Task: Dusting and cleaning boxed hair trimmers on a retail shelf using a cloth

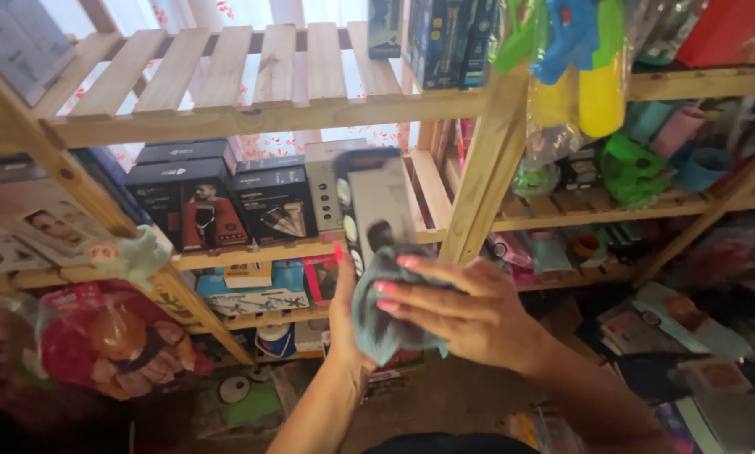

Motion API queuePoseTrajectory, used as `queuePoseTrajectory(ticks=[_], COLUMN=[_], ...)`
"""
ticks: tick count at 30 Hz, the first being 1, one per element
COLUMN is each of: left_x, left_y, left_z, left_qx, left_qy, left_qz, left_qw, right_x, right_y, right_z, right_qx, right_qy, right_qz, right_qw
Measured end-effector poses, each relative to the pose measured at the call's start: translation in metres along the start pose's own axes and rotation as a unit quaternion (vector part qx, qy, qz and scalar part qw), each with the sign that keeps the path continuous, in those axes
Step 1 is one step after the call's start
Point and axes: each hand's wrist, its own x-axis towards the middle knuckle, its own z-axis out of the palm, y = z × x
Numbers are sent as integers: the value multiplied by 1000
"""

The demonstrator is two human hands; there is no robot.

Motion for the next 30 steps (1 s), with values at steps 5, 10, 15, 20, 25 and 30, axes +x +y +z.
queuePoseTrajectory(ticks=[5, 10, 15, 20, 25, 30], left_x=[-15, -24, -38, -49, -55, -58], left_y=[1, -20, -23, -16, -6, 8], left_z=[-46, 33, -9, -4, -2, 29], left_qx=[734, 219, 192, 169, 177, 171], left_qy=[35, 301, 200, 32, 172, 286], left_qz=[271, 6, -41, -122, -73, -46], left_qw=[621, 928, 960, 978, 966, 942], right_x=[4, 4, -83, -34, 10, -27], right_y=[42, 85, 151, 104, 88, 81], right_z=[-6, -6, 35, 30, 20, 65], right_qx=[-129, -31, 237, 682, 627, 495], right_qy=[-37, 46, 107, 55, 24, 177], right_qz=[-5, 78, 384, 260, 210, 281], right_qw=[991, 995, 886, 681, 749, 803])
